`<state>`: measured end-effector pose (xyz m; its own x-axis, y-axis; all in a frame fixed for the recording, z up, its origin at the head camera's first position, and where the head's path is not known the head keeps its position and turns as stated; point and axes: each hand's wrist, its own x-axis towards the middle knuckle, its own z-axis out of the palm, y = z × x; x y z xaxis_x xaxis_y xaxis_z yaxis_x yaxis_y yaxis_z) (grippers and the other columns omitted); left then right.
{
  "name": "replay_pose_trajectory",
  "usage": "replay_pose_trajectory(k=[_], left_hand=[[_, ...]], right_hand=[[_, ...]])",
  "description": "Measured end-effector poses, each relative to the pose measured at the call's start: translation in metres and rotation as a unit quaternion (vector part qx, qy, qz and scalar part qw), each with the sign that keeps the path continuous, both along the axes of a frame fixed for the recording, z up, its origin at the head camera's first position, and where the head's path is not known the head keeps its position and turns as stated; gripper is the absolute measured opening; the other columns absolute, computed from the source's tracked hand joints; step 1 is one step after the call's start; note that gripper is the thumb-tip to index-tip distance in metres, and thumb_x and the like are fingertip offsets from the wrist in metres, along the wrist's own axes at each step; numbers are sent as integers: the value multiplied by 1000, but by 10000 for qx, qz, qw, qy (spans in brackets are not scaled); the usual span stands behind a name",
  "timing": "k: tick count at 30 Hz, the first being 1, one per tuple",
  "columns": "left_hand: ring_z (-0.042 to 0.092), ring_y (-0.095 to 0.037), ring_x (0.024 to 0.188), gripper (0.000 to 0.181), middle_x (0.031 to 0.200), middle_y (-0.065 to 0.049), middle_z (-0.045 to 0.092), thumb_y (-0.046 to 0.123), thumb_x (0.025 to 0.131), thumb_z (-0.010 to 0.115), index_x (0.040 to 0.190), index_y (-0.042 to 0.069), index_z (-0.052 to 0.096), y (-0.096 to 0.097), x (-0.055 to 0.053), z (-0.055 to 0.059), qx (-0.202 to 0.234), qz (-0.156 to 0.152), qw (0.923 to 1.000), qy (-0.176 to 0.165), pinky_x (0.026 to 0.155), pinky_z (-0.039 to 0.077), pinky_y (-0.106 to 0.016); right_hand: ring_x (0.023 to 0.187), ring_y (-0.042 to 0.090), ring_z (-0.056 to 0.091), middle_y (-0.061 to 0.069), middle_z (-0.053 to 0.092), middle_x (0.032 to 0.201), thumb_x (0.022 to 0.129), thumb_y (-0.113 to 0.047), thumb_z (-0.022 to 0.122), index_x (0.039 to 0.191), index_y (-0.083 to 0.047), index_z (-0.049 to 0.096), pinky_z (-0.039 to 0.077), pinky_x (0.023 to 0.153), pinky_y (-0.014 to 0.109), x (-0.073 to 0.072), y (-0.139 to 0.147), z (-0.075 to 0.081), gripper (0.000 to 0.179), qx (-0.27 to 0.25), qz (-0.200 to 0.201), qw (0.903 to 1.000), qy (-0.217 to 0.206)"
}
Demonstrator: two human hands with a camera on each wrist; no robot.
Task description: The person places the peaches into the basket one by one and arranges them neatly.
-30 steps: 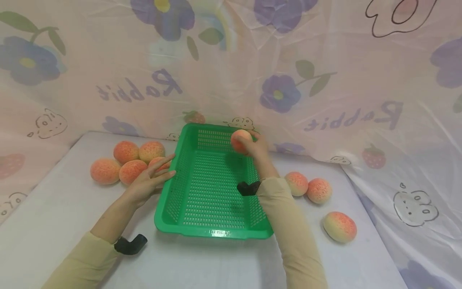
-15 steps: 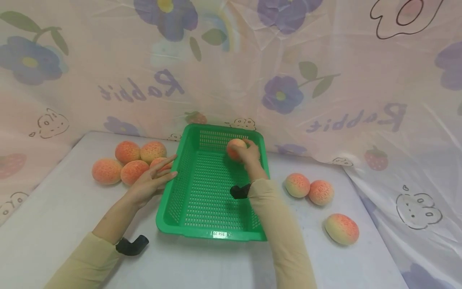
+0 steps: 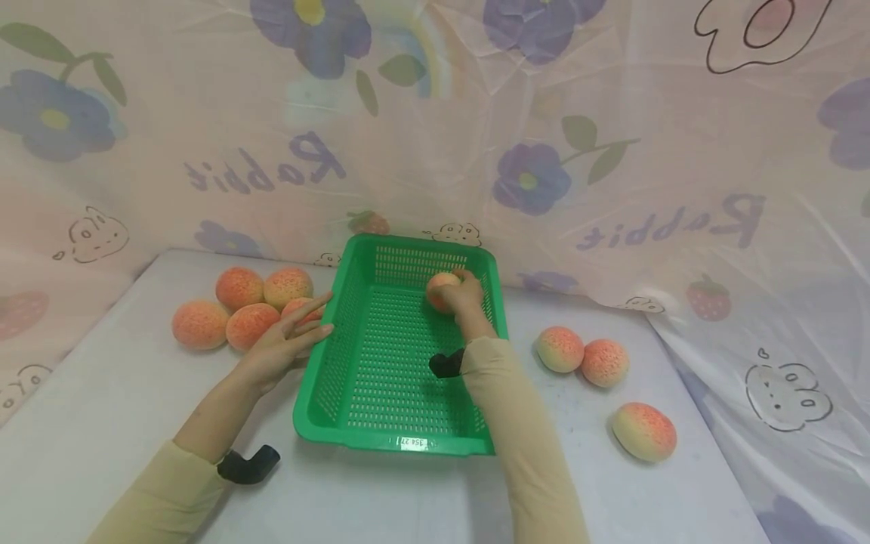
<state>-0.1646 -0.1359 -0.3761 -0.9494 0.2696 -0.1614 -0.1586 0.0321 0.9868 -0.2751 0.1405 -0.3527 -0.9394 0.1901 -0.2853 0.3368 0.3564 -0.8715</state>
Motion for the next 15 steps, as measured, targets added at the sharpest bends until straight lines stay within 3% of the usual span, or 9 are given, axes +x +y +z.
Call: replay_pose_trajectory(k=[8,15], left_hand=[[43,-35,132,64,156,-14,20,32,95,60,151,36,28,0,1,0,23,61,9999,-105,89,52,-37],[52,-30,122,65,155,-17,21,31,96,60,151,35,27,1,2,1,73,20,9999,-70,83,54,-30]], right_hand=[[132,36,39,20,32,148,85,-12,71,145,-10,40,41,105,49,1,-3,0,67,90,-37,9999,-40],[133,36,38,19,32,150,85,-12,71,144,-10,42,40,106,50,2,-2,4,66,271,-32,9996,-83]])
